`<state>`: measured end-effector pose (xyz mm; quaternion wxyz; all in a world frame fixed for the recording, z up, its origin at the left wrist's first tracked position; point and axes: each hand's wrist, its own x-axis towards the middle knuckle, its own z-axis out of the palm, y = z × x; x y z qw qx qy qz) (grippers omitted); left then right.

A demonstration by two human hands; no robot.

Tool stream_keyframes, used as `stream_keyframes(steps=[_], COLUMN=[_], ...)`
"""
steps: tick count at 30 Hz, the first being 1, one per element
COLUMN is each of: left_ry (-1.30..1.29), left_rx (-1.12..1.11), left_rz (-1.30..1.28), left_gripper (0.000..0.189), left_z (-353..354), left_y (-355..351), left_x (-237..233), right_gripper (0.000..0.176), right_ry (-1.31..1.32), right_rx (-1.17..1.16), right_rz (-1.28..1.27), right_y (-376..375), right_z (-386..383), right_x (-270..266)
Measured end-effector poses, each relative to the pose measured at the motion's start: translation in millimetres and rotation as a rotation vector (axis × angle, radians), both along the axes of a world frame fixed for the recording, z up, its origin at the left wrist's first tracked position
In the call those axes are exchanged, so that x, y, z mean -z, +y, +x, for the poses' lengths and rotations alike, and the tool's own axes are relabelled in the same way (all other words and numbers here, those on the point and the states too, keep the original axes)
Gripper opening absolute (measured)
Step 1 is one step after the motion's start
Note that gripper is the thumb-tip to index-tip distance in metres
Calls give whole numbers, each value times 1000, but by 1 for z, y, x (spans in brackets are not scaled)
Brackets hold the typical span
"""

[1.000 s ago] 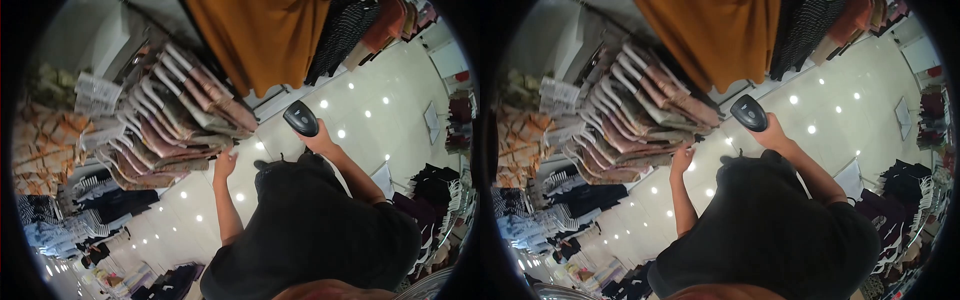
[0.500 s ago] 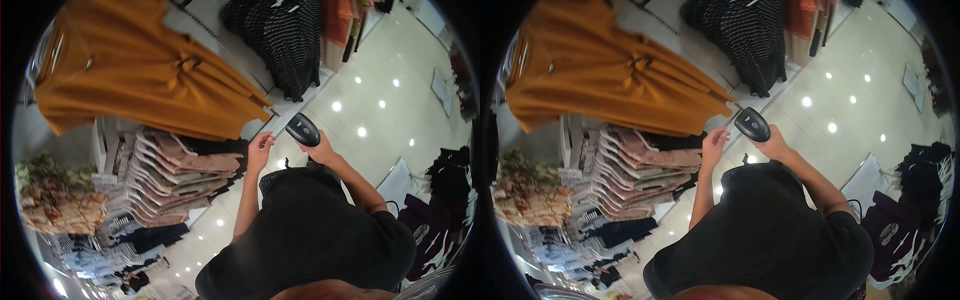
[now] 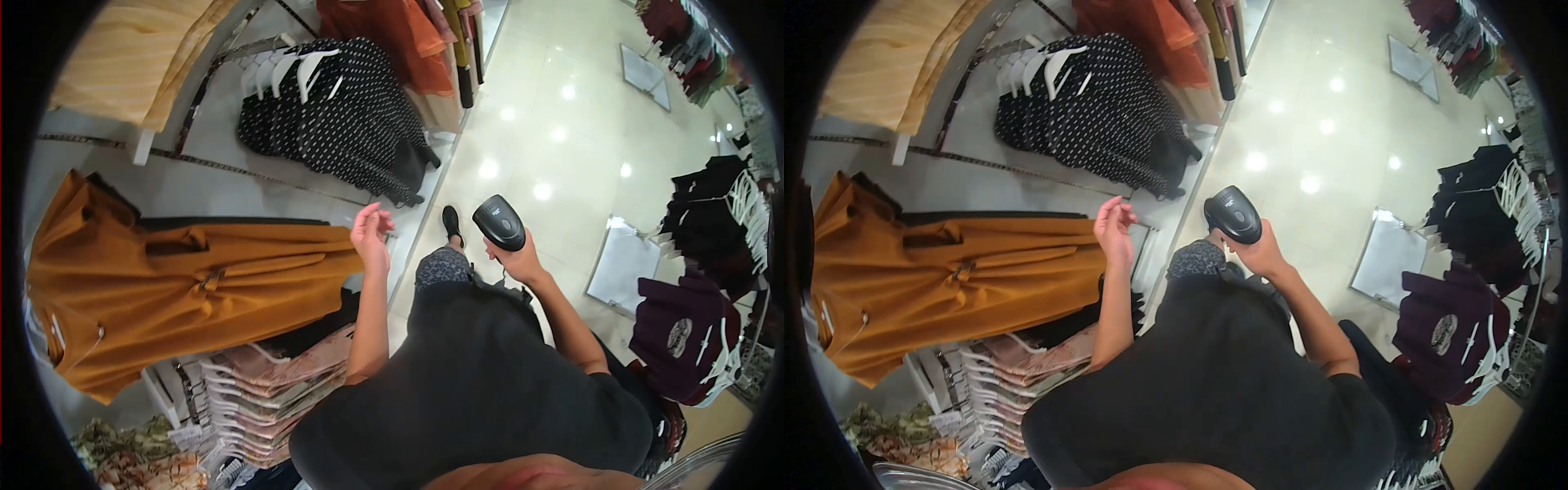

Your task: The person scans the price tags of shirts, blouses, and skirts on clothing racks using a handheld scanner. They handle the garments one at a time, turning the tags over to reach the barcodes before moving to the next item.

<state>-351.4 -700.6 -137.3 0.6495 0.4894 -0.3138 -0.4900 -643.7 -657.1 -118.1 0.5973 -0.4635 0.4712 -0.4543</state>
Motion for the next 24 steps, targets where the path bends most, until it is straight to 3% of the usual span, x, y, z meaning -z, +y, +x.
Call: stream_keyframes(steps=[1,6,12,14,19,24], left_ry=[-84,-25,-79,-34,-132,-116], left_rx=[-103,-138,145,228,488,592], left_rz=[-28,-139,-17,15,-46,-55], left_gripper=[14,13,13,14,21,28], left_z=[-9,-33,-67,-79,-111,-139], left_y=[-18,-115,-248,-278,-354,-403], left_x=[1,34,50,48,23,-2], right_gripper=[10,12,17,19,16,15], right_ry=[15,39,213,157,168,92], right_rx=[-1,99,131,161,216,229], right_rz=[-29,18,26,-41,-27,-18], right_y=[-11,-78,-191,-225,-297,-350], right_z=[-6,-23,-40,-40,-61,-79], right_x=[-4,-11,-28,-39,-33,-33])
